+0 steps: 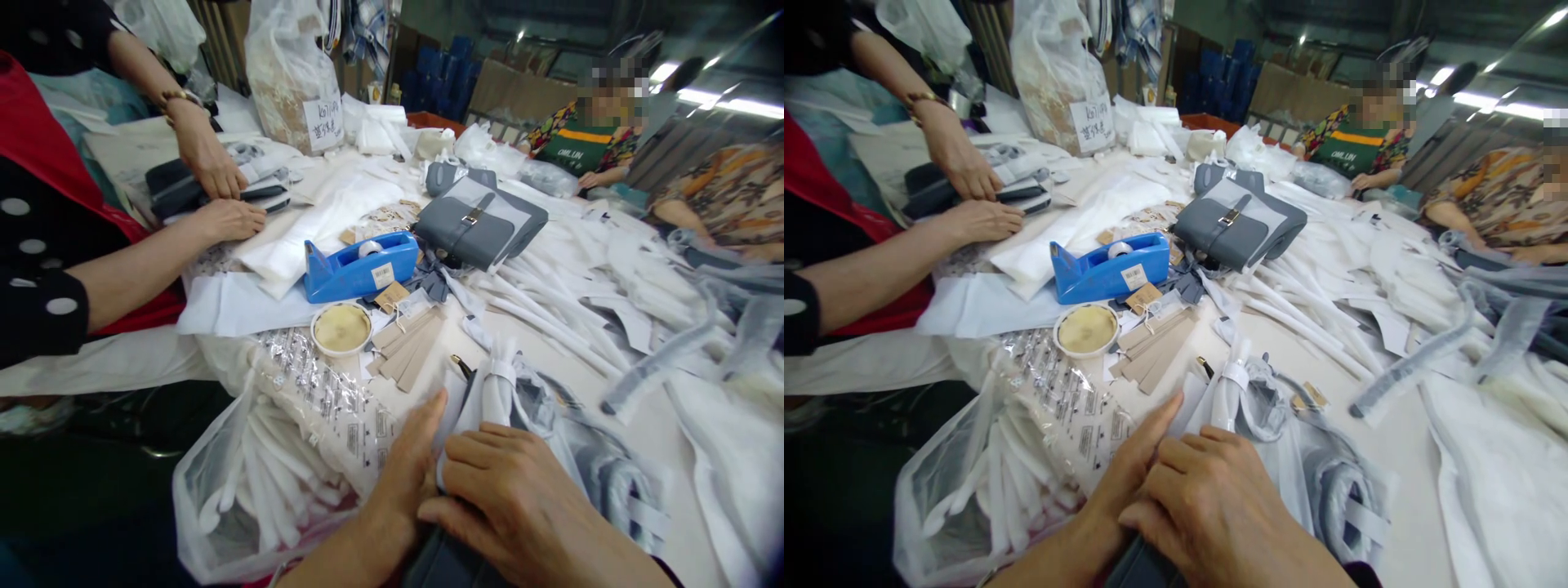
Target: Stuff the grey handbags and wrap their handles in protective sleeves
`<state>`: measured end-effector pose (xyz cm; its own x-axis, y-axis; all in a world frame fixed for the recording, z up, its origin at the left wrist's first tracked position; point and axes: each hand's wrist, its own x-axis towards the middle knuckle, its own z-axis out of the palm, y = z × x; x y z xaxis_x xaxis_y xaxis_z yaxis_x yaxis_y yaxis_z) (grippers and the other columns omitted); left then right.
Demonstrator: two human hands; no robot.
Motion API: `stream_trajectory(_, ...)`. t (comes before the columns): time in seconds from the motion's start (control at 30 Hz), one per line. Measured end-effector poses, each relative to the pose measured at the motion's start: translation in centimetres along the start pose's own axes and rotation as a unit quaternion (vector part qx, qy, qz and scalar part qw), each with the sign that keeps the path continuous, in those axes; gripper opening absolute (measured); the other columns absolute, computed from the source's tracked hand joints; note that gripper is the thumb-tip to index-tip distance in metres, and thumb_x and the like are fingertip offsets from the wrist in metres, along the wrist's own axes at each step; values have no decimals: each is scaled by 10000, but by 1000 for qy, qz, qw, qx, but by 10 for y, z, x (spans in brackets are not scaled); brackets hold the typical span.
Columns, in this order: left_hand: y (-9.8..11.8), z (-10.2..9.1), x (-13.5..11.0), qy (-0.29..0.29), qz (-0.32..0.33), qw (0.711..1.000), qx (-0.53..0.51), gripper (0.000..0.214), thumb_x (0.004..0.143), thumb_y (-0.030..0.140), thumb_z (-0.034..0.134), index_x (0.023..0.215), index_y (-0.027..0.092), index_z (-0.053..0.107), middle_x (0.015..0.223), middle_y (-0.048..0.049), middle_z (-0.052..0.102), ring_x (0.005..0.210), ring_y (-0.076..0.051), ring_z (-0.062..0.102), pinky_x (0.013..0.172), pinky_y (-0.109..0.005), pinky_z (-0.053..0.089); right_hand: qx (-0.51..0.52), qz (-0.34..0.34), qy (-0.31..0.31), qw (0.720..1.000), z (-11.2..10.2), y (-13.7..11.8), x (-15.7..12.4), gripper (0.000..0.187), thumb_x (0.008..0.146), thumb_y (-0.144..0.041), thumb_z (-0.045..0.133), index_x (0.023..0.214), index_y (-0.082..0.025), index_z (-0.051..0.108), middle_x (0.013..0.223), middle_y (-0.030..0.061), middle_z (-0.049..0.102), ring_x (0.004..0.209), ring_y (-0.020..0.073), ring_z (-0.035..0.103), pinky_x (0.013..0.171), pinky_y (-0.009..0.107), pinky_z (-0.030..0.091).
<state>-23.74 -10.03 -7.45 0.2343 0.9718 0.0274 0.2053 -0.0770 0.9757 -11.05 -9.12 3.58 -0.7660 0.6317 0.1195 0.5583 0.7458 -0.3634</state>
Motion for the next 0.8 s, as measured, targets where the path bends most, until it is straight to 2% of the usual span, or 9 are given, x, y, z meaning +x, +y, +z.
stream_trajectory(0.07, -1, -1, -3, -6, -1, 1000, -23, 562, 862, 334, 456, 1397, 177, 391, 1434, -89, 438, 1329, -258, 386, 1154, -443, 263, 1, 7, -4, 1000, -1, 0, 0, 227, 891, -330, 556, 702, -206, 582, 672, -26, 618, 611, 112, 533, 620, 287, 286)
stream_trajectory(0.2, -2, -4, -8, -56, -24, 995, -79, 553, 874, 406, 465, 1386, 202, 414, 1427, -76, 451, 1324, -252, 397, 1158, -427, 259, 5, 19, -18, 1000, -3, 1, 1, 220, 877, -321, 579, 692, -203, 596, 708, -17, 636, 635, 113, 548, 627, 277, 305)
stream_trajectory(0.3, 4, -11, -6, -79, -44, 987, -133, 543, 864, 399, 488, 1373, 216, 435, 1433, -60, 445, 1340, -253, 373, 1173, -429, 209, 5, 23, -27, 999, -5, 0, 3, 183, 873, -286, 581, 709, -208, 603, 736, -21, 644, 646, 116, 548, 634, 271, 319)
stream_trajectory(0.4, 19, -20, -2, -102, -121, 961, -229, 544, 848, 352, 517, 1368, 210, 441, 1416, -61, 469, 1345, -254, 365, 1172, -452, 190, -4, 50, -10, 999, -7, -3, 3, 168, 903, -211, 506, 765, -195, 600, 755, 0, 626, 672, 128, 537, 657, 270, 347)
stream_trajectory(0.5, 31, -27, 0, -136, -149, 922, -330, 565, 904, 484, 372, 1367, 165, 435, 1377, -99, 506, 1345, -252, 368, 1153, -462, 221, -3, 78, 19, 997, -5, -1, 1, 194, 894, -107, 405, 799, -164, 563, 818, 48, 582, 739, 151, 508, 690, 275, 382)
stream_trajectory(0.57, 37, -28, -1, -158, -116, 927, -321, 691, 874, 614, 332, 1379, 149, 411, 1396, -119, 479, 1366, -262, 328, 1152, -461, 217, 22, 97, 73, 992, 1, 4, 1, 203, 834, -31, 367, 835, -164, 520, 837, 53, 535, 757, 158, 476, 684, 277, 393)
stream_trajectory(0.6, 39, -28, -2, -165, -97, 939, -287, 754, 830, 649, 406, 1396, 152, 382, 1422, -120, 446, 1382, -275, 293, 1155, -466, 204, 43, 105, 111, 987, 5, 7, 2, 223, 798, -7, 357, 862, -168, 498, 839, 47, 513, 757, 157, 464, 677, 276, 395)
stream_trajectory(0.7, 44, -25, -7, -155, -71, 972, -162, 912, 704, 539, 671, 1444, 180, 278, 1500, -101, 325, 1416, -311, 185, 1165, -492, 145, 112, 109, 233, 960, 12, 16, 13, 278, 736, 4, 337, 911, -177, 456, 835, 26, 461, 739, 144, 446, 663, 267, 395)
stream_trajectory(0.8, 47, -20, -9, -129, -86, 983, -101, 823, 762, 439, 637, 1450, 186, 264, 1527, -75, 269, 1425, -285, 164, 1177, -463, 103, 148, 98, 370, 912, -7, 23, 21, 271, 753, -21, 304, 890, -180, 476, 875, 37, 478, 812, 146, 478, 743, 288, 419)
